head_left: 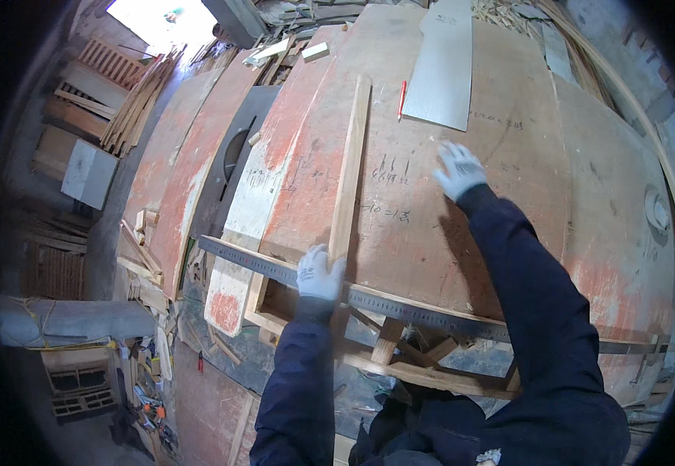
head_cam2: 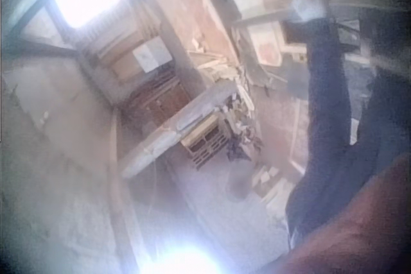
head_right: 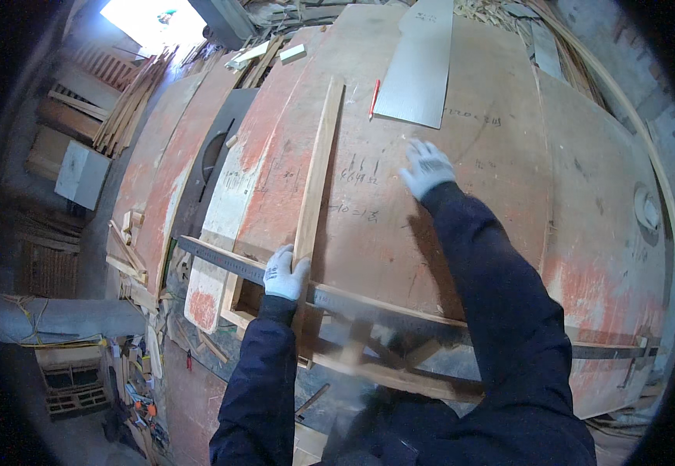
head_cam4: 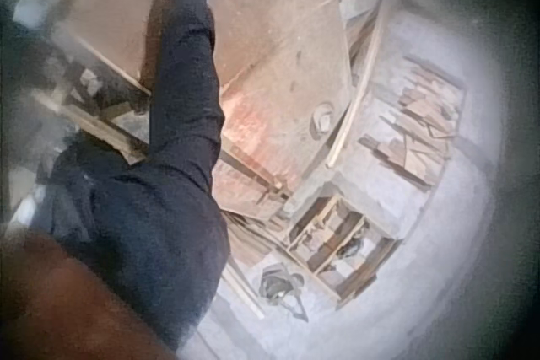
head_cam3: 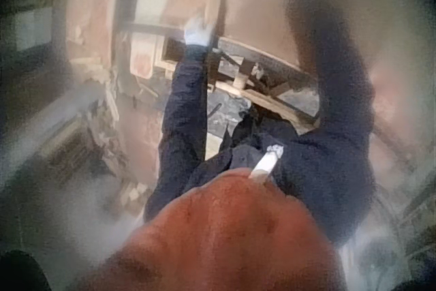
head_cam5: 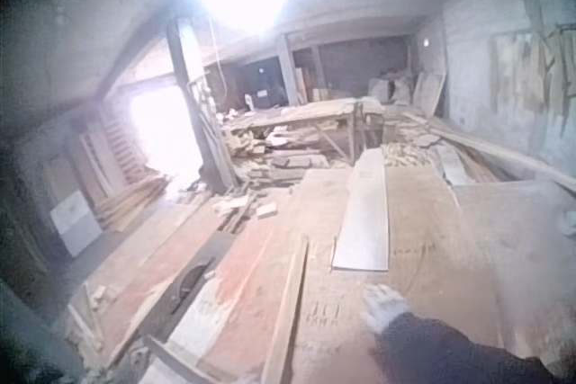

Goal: The person measures a wooden frame with a tape measure, then moves to a table saw to cut and align wooden strips. They repeatedly measure, cut, and fit the strips into the frame, using a pencil to mark positions and a ruler to verify alignment.

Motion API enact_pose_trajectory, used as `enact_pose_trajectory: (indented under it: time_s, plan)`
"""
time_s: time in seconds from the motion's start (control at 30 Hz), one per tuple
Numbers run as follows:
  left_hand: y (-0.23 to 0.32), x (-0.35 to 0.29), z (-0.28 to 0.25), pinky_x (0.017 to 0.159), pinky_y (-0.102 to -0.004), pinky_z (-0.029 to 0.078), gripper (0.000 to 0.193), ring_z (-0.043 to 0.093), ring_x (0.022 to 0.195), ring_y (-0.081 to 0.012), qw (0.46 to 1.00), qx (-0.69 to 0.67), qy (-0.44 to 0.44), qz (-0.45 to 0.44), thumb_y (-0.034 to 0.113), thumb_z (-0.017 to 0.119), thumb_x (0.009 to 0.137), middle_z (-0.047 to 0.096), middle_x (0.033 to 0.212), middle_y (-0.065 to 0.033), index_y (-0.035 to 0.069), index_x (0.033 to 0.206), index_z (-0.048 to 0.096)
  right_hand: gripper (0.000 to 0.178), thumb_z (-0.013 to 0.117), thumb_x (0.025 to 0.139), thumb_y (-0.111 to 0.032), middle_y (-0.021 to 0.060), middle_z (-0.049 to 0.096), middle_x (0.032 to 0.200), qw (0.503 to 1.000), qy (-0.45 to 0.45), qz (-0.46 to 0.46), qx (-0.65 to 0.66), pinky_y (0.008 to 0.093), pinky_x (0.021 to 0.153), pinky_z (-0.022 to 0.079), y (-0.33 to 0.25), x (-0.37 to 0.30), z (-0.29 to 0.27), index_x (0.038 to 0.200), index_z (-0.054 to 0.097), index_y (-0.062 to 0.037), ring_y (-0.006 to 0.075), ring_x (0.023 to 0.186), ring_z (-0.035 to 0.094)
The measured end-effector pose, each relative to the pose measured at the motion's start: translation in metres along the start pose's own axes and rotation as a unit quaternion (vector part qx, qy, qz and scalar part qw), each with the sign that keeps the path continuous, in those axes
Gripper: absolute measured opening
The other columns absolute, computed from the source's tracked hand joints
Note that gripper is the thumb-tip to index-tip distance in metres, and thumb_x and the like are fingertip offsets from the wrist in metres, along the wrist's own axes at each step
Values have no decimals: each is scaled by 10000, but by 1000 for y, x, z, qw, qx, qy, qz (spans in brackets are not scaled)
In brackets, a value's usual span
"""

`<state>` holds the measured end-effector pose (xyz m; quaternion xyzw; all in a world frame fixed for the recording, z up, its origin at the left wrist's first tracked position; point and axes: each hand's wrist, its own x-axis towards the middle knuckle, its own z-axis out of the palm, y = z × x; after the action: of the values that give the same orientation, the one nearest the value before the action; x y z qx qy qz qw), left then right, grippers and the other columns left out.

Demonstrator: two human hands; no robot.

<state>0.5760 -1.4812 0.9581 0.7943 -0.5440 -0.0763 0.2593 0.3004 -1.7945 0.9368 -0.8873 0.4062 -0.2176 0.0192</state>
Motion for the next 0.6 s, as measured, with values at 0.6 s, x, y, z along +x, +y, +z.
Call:
enact_pose_trajectory:
  time_s: [0.6]
  plan:
    - [-16, 14, 10, 887, -500, 465, 230, 622, 895, -382, 998, 10, 61, 12, 239, 633, 970, 694, 926, -145, 29, 901, 697, 448, 568, 935, -472, 113, 662, 1208, 991, -56, 72, -101, 502, 936, 471, 4, 158, 110, 1118, 707, -87, 335, 1105, 621]
